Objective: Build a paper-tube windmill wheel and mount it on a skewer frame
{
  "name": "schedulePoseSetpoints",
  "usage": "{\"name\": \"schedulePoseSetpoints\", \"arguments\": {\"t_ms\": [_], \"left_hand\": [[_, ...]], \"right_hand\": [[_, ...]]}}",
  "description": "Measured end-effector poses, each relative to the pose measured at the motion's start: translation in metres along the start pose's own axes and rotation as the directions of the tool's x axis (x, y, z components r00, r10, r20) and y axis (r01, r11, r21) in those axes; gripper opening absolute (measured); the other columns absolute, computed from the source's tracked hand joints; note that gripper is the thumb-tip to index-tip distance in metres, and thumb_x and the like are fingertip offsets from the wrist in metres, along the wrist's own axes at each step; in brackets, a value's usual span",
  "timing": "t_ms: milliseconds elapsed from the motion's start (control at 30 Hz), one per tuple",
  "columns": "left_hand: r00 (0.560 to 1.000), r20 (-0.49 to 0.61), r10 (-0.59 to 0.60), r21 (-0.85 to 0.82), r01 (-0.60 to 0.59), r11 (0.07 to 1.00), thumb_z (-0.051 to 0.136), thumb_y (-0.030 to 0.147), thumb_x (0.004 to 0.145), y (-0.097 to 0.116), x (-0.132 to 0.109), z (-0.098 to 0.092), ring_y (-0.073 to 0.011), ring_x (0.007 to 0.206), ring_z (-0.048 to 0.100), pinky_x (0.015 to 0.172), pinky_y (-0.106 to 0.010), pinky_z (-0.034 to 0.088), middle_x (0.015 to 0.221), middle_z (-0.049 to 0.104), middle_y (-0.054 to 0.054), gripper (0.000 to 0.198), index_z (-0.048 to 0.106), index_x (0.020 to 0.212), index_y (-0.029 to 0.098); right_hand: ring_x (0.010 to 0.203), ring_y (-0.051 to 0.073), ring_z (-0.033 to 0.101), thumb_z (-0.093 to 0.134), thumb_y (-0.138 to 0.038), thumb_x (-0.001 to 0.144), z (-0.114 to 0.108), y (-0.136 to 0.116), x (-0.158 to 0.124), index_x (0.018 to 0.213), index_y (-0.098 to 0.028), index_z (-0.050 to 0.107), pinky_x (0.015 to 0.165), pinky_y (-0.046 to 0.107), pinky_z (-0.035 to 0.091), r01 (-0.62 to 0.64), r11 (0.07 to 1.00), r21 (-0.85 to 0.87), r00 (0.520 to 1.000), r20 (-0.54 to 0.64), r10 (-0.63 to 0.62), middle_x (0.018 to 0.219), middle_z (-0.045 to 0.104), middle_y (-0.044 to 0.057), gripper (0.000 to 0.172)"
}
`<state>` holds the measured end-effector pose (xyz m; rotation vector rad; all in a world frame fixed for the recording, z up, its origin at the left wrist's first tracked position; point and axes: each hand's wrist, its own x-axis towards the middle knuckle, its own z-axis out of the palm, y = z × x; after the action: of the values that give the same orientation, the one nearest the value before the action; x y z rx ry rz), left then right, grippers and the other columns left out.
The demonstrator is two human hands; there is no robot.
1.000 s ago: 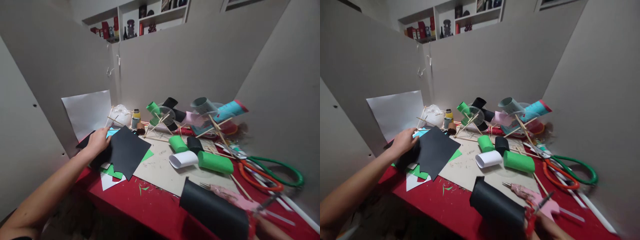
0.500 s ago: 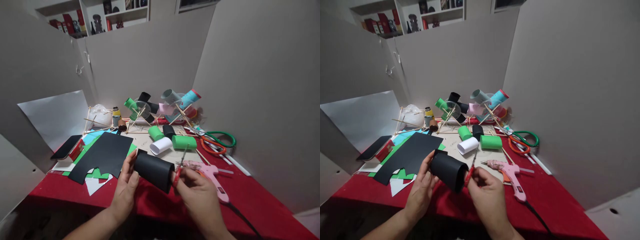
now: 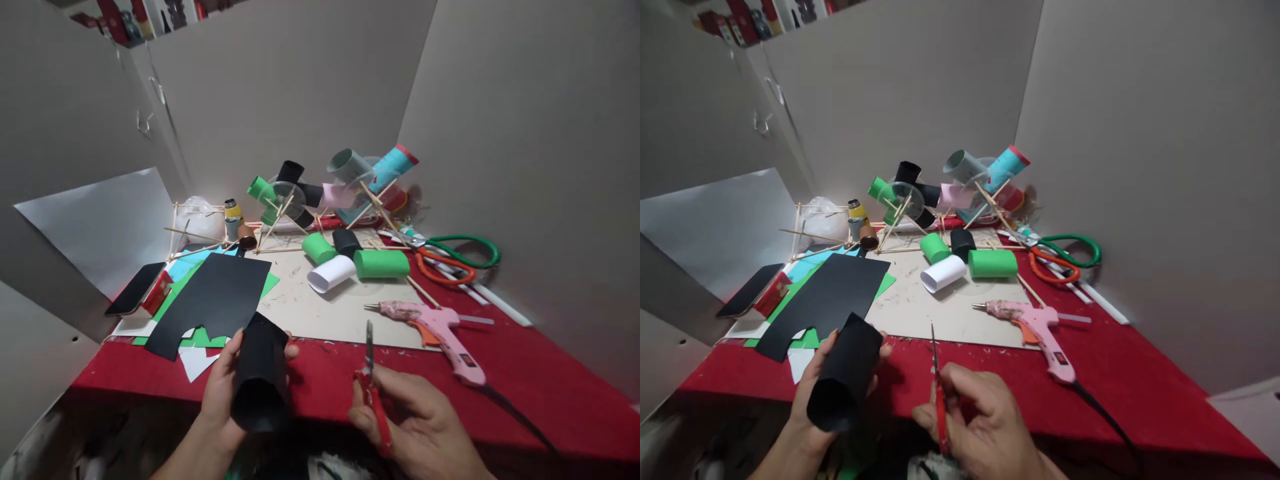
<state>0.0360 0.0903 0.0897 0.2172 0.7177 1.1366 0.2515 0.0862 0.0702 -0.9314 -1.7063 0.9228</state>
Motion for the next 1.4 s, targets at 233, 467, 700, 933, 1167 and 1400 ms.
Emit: {"name": "schedulePoseSetpoints", "arguments": {"t_ms": [233, 467, 700, 933, 1167, 1400], "left_hand": [[0.991, -0.055, -0.118, -0.017, 0.117, 0.993, 0.054, 0.042, 0.091, 0.000, -0.005, -0.028, -0.0230, 0.086, 0.074, 0.070, -0.030, 0.060, 0.096, 0.078, -0.010, 0.031, 0.073, 0.097, 0.018], [0.979, -0.161, 0.121, 0.102, -0.106, 0.989, 0.075, 0.034, 0.073, -0.013, -0.005, -0.067, -0.0315, 0.115, 0.064, 0.086, -0.043, 0.057, 0.114, 0.073, 0.000, 0.039, 0.064, 0.110, 0.033], [0.960, -0.154, 0.232, 0.283, -0.182, 0.942, 0.063, 0.046, 0.082, -0.021, -0.003, -0.070, -0.0310, 0.127, 0.054, 0.095, -0.047, 0.052, 0.117, 0.071, -0.004, 0.047, 0.055, 0.127, 0.036], [0.983, -0.051, 0.178, 0.313, -0.153, 0.937, 0.061, 0.039, 0.083, -0.024, -0.002, -0.069, -0.0307, 0.126, 0.054, 0.100, -0.047, 0.048, 0.117, 0.071, -0.006, 0.040, 0.063, 0.122, 0.032], [0.990, 0.141, 0.016, -0.037, -0.011, 0.999, 0.062, 0.026, 0.085, -0.030, 0.003, -0.051, -0.0203, 0.106, 0.068, 0.095, -0.037, 0.051, 0.099, 0.078, 0.001, 0.015, 0.075, 0.080, 0.030], [0.990, -0.006, -0.139, -0.179, 0.136, 0.974, 0.052, 0.024, 0.092, -0.031, -0.004, -0.015, -0.0207, 0.092, 0.071, 0.091, -0.037, 0.053, 0.095, 0.077, -0.006, 0.022, 0.073, 0.091, 0.021]], "right_hand": [[0.049, 0.009, 0.026, 0.063, -0.026, 0.076, 0.010, 0.014, -0.016, 0.059, -0.023, 0.029, 0.044, 0.024, 0.020, -0.294, 0.950, -0.101, 0.898, 0.312, 0.311, 0.053, 0.024, -0.009, 0.038], [0.050, 0.010, 0.031, 0.062, -0.035, 0.078, 0.011, 0.004, -0.009, 0.060, -0.022, 0.037, 0.045, 0.024, 0.021, -0.266, 0.912, -0.312, 0.870, 0.330, 0.367, 0.052, 0.035, -0.008, 0.033], [0.048, 0.010, 0.032, 0.067, -0.039, 0.076, 0.014, -0.001, -0.004, 0.061, -0.021, 0.047, 0.045, 0.023, 0.020, -0.169, 0.906, -0.387, 0.913, 0.286, 0.292, 0.049, 0.040, -0.007, 0.031], [0.046, 0.009, 0.033, 0.067, -0.036, 0.074, 0.016, -0.004, 0.001, 0.059, -0.020, 0.048, 0.045, 0.023, 0.019, -0.128, 0.915, -0.383, 0.932, 0.268, 0.242, 0.048, 0.043, -0.006, 0.029], [0.049, 0.009, 0.035, 0.064, -0.031, 0.076, 0.014, 0.003, -0.003, 0.060, -0.021, 0.043, 0.045, 0.022, 0.021, -0.182, 0.955, -0.234, 0.928, 0.280, 0.245, 0.052, 0.039, -0.007, 0.029], [0.048, 0.008, 0.022, 0.067, -0.039, 0.077, 0.011, 0.006, -0.008, 0.054, -0.022, 0.030, 0.044, 0.024, 0.017, -0.370, 0.929, 0.004, 0.869, 0.355, 0.344, 0.050, 0.022, -0.009, 0.047]]}}
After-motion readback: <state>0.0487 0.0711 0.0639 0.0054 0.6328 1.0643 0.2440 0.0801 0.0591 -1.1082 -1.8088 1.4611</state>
